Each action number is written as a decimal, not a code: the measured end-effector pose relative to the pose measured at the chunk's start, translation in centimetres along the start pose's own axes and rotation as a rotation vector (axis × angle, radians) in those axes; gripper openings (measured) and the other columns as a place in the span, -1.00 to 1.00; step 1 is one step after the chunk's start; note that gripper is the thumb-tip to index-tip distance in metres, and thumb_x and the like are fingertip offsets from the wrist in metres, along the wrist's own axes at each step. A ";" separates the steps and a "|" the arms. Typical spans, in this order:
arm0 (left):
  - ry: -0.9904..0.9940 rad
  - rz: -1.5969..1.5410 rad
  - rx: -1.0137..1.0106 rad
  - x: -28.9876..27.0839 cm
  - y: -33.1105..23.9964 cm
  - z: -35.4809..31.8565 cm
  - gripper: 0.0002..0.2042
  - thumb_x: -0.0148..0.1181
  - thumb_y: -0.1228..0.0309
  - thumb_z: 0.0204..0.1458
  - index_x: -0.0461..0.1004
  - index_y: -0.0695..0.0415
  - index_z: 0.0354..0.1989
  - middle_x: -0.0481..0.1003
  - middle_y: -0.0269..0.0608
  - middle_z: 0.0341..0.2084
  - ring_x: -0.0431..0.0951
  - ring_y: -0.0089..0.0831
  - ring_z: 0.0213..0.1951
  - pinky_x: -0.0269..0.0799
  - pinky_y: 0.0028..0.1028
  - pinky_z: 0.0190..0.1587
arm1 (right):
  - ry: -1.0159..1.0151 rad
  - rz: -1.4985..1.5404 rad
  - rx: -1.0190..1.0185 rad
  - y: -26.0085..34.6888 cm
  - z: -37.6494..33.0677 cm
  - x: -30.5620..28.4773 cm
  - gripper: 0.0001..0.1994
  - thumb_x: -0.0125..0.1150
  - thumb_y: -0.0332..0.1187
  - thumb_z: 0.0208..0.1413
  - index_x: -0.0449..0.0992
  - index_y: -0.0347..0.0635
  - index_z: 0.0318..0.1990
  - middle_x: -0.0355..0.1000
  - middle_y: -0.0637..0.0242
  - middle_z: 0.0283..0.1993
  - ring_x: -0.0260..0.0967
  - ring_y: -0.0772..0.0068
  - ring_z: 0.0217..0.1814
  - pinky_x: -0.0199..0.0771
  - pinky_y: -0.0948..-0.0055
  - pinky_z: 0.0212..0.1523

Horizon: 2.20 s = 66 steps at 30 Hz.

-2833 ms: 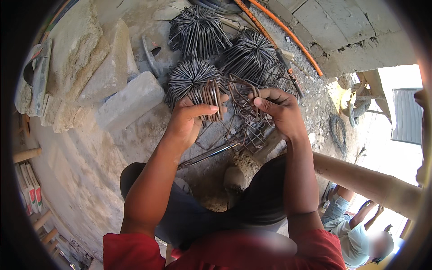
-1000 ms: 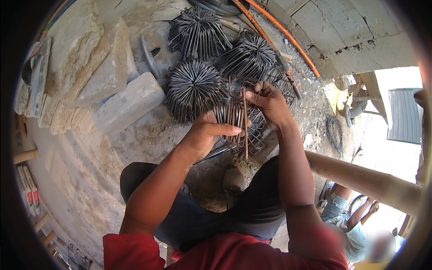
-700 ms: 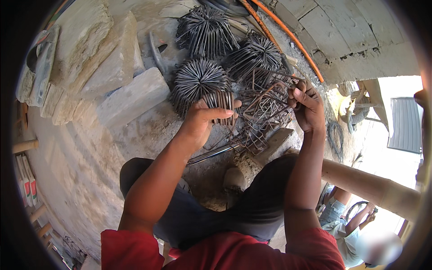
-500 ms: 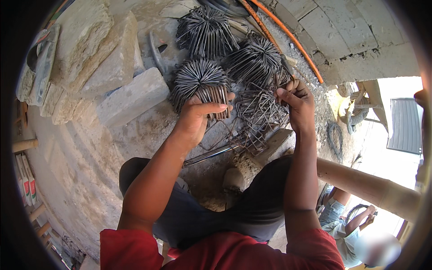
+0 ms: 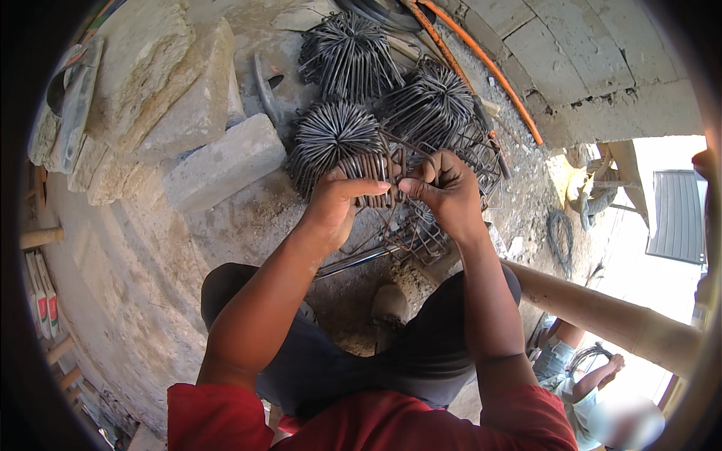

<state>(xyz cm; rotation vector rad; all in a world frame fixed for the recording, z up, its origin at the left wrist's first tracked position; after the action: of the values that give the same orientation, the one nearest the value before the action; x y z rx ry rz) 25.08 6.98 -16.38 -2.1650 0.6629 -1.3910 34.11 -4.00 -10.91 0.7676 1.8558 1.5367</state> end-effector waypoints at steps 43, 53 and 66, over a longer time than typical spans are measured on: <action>0.013 0.000 0.030 0.5 -0.1 0.2 -0.63 0.18 0.56 -0.11 0.49 0.26 -0.03 0.55 -0.20 -0.18 0.51 -0.42 -0.11 0.35 -0.43 0.05 | -0.178 -0.148 0.250 -1.5 0.1 -4.8 -0.84 0.22 -0.38 0.18 0.57 -0.34 -0.27 0.52 0.33 -0.31 0.43 0.56 -0.32 0.42 0.57 -0.20; 0.002 -0.001 0.016 0.2 0.4 0.1 -0.64 0.18 0.57 -0.09 0.50 0.27 -0.04 0.56 -0.20 -0.19 0.53 -0.40 -0.13 0.38 -0.41 0.01 | -0.379 -0.333 0.247 -2.0 0.0 -7.2 -0.79 0.36 -0.41 0.03 0.43 -0.33 -0.39 0.47 0.30 -0.52 0.39 0.59 -0.52 0.36 0.59 -0.49; -0.049 0.004 0.020 -0.4 0.7 0.0 -0.67 0.19 0.57 -0.08 0.51 0.27 -0.06 0.57 -0.18 -0.21 0.55 -0.37 -0.17 0.41 -0.38 -0.02 | -0.502 -0.400 0.183 -0.9 -0.3 -8.5 -0.64 0.41 -0.44 -0.02 0.25 -0.29 -0.29 0.46 0.19 -0.48 0.47 0.46 -0.53 0.49 0.53 -0.57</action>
<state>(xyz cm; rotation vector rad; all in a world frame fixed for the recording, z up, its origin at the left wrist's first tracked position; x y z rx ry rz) 24.85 6.66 -17.06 -2.1740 0.6316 -1.3322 39.37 -10.79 -11.03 0.7261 1.6501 0.8395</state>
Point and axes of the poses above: each hand's wrist, its own z-axis towards the middle knuckle, its own x-axis out of the palm, y = z × x, the point moved 9 cm from there along z, towards the middle knuckle
